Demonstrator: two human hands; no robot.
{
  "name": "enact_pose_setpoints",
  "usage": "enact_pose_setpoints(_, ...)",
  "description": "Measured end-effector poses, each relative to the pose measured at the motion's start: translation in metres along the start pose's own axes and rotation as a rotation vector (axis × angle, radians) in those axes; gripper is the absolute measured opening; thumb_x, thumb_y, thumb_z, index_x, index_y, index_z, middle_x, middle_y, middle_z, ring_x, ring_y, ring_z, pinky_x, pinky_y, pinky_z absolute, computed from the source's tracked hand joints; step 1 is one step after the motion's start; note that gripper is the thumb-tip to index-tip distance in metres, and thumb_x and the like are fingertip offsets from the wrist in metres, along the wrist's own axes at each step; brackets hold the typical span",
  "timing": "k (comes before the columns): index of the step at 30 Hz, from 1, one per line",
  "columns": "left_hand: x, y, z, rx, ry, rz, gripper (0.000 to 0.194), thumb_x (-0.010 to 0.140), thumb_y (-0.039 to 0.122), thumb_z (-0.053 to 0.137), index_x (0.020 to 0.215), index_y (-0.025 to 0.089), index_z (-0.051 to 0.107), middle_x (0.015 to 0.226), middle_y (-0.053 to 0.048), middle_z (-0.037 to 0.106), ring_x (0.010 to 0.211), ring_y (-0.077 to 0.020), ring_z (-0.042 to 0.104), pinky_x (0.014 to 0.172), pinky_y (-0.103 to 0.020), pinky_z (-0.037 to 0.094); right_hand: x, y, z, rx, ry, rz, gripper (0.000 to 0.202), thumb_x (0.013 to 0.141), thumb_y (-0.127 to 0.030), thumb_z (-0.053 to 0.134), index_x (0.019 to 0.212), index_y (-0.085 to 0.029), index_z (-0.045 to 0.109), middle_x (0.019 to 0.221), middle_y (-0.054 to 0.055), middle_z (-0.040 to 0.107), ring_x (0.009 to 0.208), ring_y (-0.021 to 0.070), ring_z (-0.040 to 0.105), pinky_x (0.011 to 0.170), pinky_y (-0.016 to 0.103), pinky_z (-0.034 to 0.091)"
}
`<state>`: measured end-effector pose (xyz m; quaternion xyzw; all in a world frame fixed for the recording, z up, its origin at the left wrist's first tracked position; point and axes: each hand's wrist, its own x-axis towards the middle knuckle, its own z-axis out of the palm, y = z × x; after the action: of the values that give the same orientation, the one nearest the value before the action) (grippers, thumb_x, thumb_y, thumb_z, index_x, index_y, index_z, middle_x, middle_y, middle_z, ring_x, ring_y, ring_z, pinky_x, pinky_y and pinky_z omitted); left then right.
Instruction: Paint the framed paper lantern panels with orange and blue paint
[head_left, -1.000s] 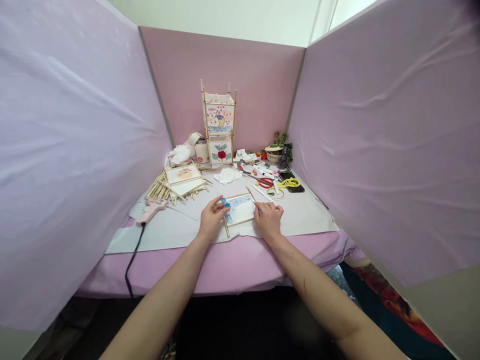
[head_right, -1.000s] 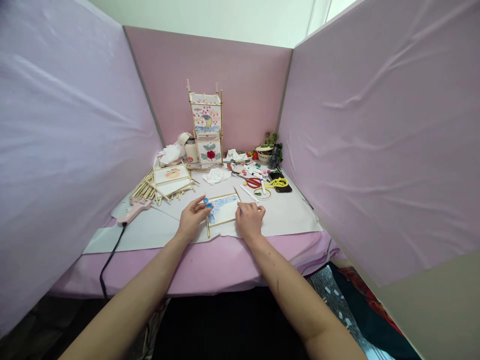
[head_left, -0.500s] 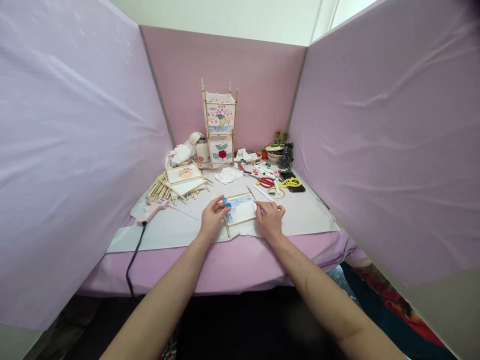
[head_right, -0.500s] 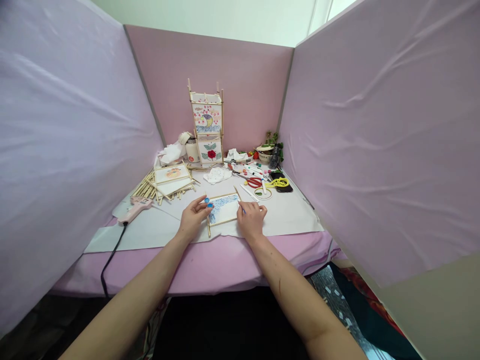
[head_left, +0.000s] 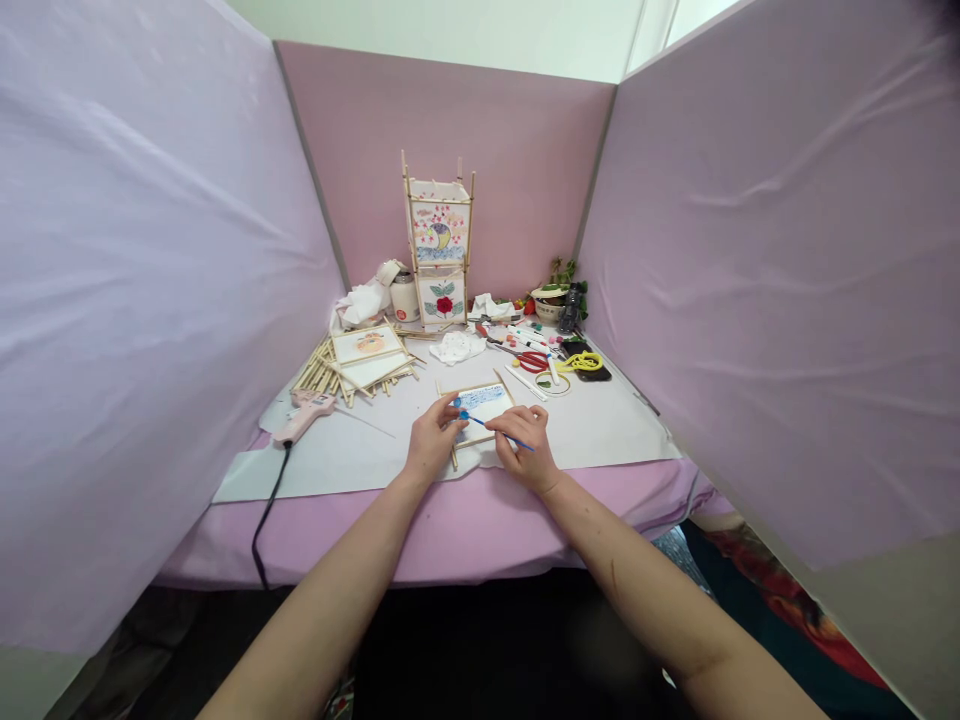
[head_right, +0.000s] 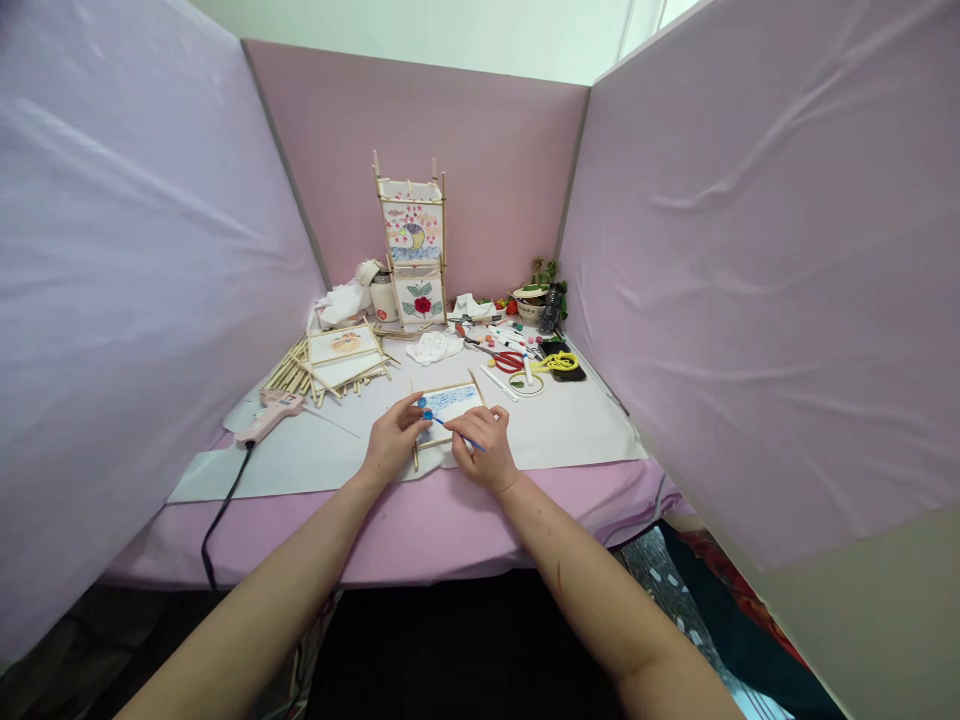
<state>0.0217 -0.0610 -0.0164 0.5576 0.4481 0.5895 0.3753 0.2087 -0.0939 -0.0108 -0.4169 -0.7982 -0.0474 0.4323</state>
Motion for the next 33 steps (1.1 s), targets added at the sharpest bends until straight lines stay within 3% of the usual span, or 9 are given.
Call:
enact_pose_setpoints(9, 0.0, 0.001, 0.0, 0.045, -0.005, 0.025, 0.049, 0.066, 0.017, 0.076, 0.114, 0.024, 0.07, 0.089, -0.004, 0.072, 0.089, -0.0239, 0.067, 0.09, -0.041, 0.05, -0.001, 0.0, -0.001, -0.033, 0.021, 0.017, 0.026, 0.091, -0.023, 0.044, 0.093, -0.025, 0.069, 0.09, 0.002, 0.073, 0.095, 0.0191, 0.06, 0.092, 0.037, 0.027)
enact_pose_setpoints(18, -0.002, 0.002, 0.0, 0.072, 0.008, 0.027, 0.048, 0.068, 0.017, 0.075, 0.115, 0.023, 0.069, 0.089, -0.005, 0.072, 0.089, -0.0238, 0.068, 0.089, -0.042, 0.05, 0.003, 0.024, 0.003, -0.112, 0.223, 0.342, 0.028, 0.094, -0.022, 0.041, 0.095, -0.022, 0.068, 0.095, 0.004, 0.075, 0.094, 0.0201, 0.06, 0.092, 0.04, 0.022)
enact_pose_setpoints(33, 0.0, -0.002, -0.002, 0.116, -0.011, 0.028, 0.051, 0.07, 0.021, 0.073, 0.12, 0.022, 0.066, 0.093, -0.004, 0.071, 0.092, -0.0229, 0.068, 0.092, -0.042, 0.051, 0.006, 0.036, 0.013, -0.107, 0.152, 0.472, 0.025, 0.091, -0.023, 0.047, 0.094, -0.024, 0.072, 0.095, 0.003, 0.077, 0.093, 0.0189, 0.06, 0.088, 0.038, 0.02)
